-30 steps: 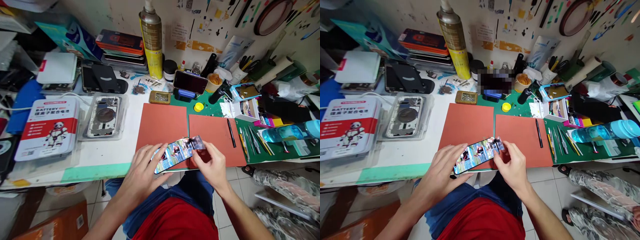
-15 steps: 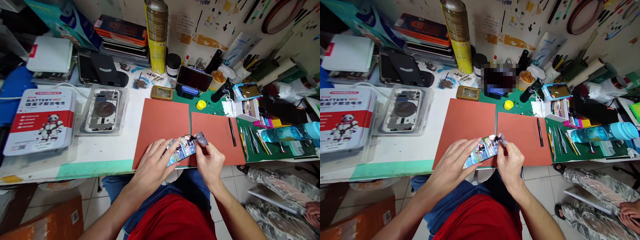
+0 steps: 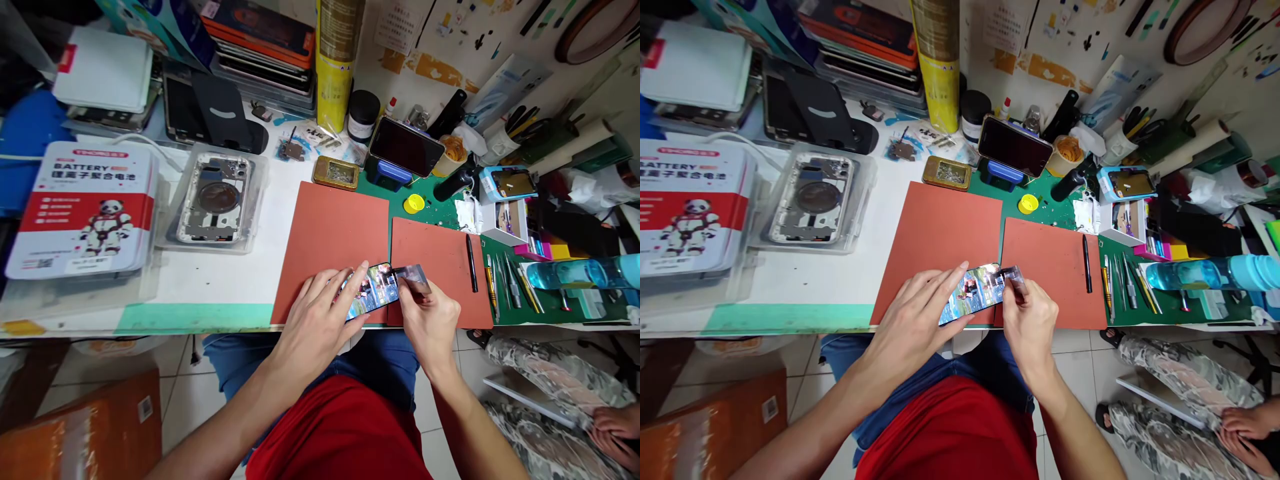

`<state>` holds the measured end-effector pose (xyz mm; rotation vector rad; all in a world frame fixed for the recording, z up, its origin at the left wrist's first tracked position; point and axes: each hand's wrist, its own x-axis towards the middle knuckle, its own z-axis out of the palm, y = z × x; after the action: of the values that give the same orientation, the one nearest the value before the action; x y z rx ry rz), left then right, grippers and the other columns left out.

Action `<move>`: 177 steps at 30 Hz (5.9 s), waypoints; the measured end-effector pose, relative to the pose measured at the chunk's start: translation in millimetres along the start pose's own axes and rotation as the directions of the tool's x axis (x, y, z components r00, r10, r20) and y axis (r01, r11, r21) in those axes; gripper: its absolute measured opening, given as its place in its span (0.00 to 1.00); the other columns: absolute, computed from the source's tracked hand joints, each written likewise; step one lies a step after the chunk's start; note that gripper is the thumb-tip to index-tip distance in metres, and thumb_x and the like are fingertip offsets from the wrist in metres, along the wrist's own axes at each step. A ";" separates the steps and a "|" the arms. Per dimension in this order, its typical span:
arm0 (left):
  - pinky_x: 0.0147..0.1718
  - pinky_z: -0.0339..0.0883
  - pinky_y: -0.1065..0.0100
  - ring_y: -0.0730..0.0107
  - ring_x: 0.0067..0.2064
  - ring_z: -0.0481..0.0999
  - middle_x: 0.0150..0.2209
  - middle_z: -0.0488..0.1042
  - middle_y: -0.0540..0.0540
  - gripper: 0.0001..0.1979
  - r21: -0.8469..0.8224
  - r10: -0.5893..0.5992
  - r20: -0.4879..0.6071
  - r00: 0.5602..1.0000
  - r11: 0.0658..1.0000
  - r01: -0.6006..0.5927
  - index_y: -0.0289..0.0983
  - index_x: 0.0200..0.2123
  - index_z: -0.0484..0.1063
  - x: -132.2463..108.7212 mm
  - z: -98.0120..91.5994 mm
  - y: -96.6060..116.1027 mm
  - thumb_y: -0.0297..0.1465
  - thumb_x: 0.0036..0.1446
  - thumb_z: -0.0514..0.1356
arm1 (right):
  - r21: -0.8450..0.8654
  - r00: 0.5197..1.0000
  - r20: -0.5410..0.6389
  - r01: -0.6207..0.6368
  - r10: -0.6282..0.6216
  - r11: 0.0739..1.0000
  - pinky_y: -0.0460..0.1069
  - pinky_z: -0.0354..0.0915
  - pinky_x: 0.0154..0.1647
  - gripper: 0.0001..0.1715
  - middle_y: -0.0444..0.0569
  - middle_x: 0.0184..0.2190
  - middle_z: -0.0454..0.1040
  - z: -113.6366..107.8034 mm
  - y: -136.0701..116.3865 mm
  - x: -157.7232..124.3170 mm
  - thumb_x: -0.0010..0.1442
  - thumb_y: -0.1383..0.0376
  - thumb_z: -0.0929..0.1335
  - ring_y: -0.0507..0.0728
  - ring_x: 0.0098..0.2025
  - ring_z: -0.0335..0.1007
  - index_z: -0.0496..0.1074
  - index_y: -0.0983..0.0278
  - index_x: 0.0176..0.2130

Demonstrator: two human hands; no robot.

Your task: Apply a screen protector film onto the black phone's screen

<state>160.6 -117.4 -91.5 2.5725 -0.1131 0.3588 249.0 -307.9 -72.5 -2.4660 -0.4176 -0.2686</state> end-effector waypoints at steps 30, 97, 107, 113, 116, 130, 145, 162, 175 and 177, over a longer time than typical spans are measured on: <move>0.57 0.70 0.49 0.46 0.59 0.75 0.60 0.77 0.34 0.41 0.020 0.009 -0.014 1.000 1.000 -0.009 0.34 0.77 0.53 1.3 -3.2 -0.6 0.36 0.68 0.67 | 0.242 0.989 0.074 -0.144 0.130 0.960 0.51 0.75 0.38 0.09 0.49 0.37 0.83 -22.3 5.9 -28.6 0.71 0.59 0.72 0.57 0.36 0.79 0.82 0.61 0.45; 0.58 0.69 0.49 0.46 0.60 0.75 0.62 0.77 0.35 0.38 0.019 0.014 -0.011 1.000 1.000 -0.014 0.36 0.75 0.55 2.6 -4.4 0.0 0.35 0.69 0.66 | 0.521 0.840 0.266 -0.538 0.473 0.663 0.55 0.78 0.40 0.12 0.50 0.33 0.88 3.9 8.1 26.3 0.53 0.56 0.80 0.64 0.37 0.85 0.87 0.62 0.33; 0.59 0.69 0.49 0.47 0.60 0.75 0.63 0.76 0.35 0.37 0.031 0.007 -0.001 1.000 0.999 -0.007 0.36 0.76 0.55 2.0 -3.2 0.4 0.36 0.70 0.65 | 0.424 0.849 0.202 -0.525 0.488 0.738 0.56 0.76 0.40 0.12 0.51 0.33 0.88 5.5 5.9 22.7 0.55 0.55 0.79 0.65 0.37 0.85 0.88 0.61 0.35; 0.58 0.69 0.49 0.46 0.60 0.76 0.62 0.77 0.34 0.40 0.024 -0.005 0.002 1.000 1.000 0.005 0.37 0.77 0.53 1.8 -3.8 0.4 0.36 0.69 0.66 | 0.176 0.972 0.056 -0.236 0.230 0.956 0.51 0.70 0.35 0.14 0.51 0.33 0.87 3.9 -5.2 9.9 0.67 0.57 0.72 0.59 0.31 0.81 0.87 0.61 0.37; 0.56 0.70 0.49 0.46 0.59 0.76 0.61 0.77 0.35 0.40 0.025 -0.005 -0.002 1.000 1.000 0.005 0.36 0.76 0.53 2.1 -3.2 0.3 0.36 0.68 0.67 | 0.041 0.991 0.024 -0.131 0.130 0.991 0.49 0.66 0.31 0.17 0.50 0.29 0.85 1.5 -9.2 3.8 0.70 0.60 0.69 0.56 0.26 0.75 0.86 0.62 0.34; 0.56 0.70 0.50 0.48 0.59 0.75 0.61 0.77 0.35 0.40 0.014 -0.007 -0.011 1.000 1.000 0.007 0.36 0.76 0.54 3.0 -3.8 0.4 0.34 0.68 0.67 | 0.343 0.868 0.149 -0.494 0.473 0.799 0.56 0.76 0.40 0.15 0.52 0.34 0.88 -2.4 4.6 6.6 0.59 0.52 0.77 0.65 0.36 0.85 0.88 0.61 0.36; 0.57 0.70 0.49 0.48 0.60 0.76 0.62 0.77 0.35 0.40 -0.004 -0.018 -0.009 1.000 1.000 0.018 0.37 0.76 0.54 2.7 -3.3 -0.3 0.35 0.68 0.67 | 0.375 0.844 0.166 -0.532 0.509 0.760 0.56 0.78 0.39 0.15 0.52 0.32 0.87 -2.6 2.4 7.8 0.57 0.53 0.78 0.65 0.36 0.85 0.88 0.62 0.35; 0.59 0.69 0.50 0.48 0.60 0.75 0.63 0.77 0.37 0.40 0.005 0.012 -0.004 1.000 1.000 -0.012 0.37 0.75 0.56 4.4 -3.5 -1.5 0.33 0.66 0.69 | 0.189 0.973 -0.008 -0.227 0.233 0.955 0.53 0.77 0.42 0.12 0.50 0.38 0.88 10.2 -3.6 6.7 0.67 0.57 0.72 0.63 0.39 0.86 0.88 0.58 0.39; 0.59 0.69 0.51 0.48 0.60 0.74 0.63 0.77 0.37 0.41 -0.028 -0.018 -0.002 1.000 0.999 0.018 0.37 0.75 0.55 2.4 -4.2 -0.4 0.32 0.66 0.69 | 0.442 0.846 0.217 -0.529 0.486 0.724 0.54 0.77 0.37 0.12 0.50 0.29 0.86 0.5 1.2 27.8 0.54 0.55 0.80 0.65 0.36 0.85 0.87 0.62 0.31; 0.59 0.69 0.51 0.49 0.60 0.75 0.62 0.77 0.37 0.41 -0.025 -0.018 -0.007 1.000 1.000 0.017 0.37 0.75 0.56 2.5 -4.1 -0.8 0.32 0.65 0.70 | 0.444 0.847 0.213 -0.528 0.487 0.724 0.55 0.78 0.39 0.12 0.50 0.31 0.87 1.4 1.4 27.1 0.55 0.55 0.80 0.65 0.37 0.85 0.88 0.62 0.33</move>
<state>162.2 -114.7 -87.8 2.5457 -0.0917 0.3581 274.9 -301.8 -66.5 -1.9832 0.1682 0.1608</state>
